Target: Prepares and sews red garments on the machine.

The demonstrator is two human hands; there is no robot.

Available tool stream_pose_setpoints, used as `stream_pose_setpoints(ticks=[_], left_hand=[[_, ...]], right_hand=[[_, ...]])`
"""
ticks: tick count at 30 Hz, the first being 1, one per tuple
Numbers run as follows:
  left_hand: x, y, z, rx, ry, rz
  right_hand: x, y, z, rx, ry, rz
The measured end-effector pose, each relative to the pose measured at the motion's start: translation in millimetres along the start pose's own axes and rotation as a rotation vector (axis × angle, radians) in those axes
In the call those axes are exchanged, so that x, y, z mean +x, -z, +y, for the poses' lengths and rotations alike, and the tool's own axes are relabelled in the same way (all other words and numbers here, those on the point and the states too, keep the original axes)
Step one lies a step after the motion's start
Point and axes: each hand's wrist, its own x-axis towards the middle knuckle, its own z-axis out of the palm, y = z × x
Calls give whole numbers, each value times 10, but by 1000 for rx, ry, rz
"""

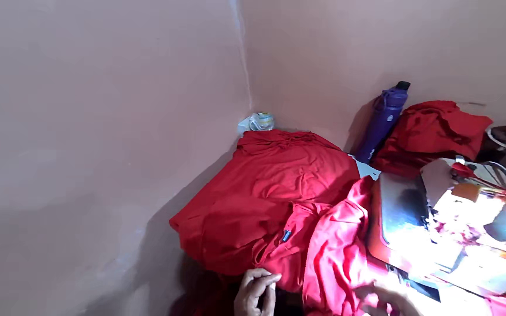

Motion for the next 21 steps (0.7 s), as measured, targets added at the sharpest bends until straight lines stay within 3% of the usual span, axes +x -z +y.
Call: stream_pose_setpoints(ticks=[3,5,7,10,12,14,18,21], left_hand=[[-9,201,-54,70,62,4],[-19,237,-98,94,50,49],[-16,250,-150,103,13,97],[40,255,-177,154,-3,144],[115,245,-184,248,-15,143],[181,195,-223,329,-50,110],[351,70,-333,463,-60,23],[552,177,-242,388,46,29]], right_hand=[[764,-272,38,-145,34,370],[1187,-429,-28,-283,-41,489],[1510,-509,-17,-449,-162,505],[1772,-482,65,-560,-469,333],[1767,-404,44,-593,-536,301],[1609,-258,-6,-583,-422,380],[1105,224,-152,-443,81,578],[669,563,-479,-337,208,619]])
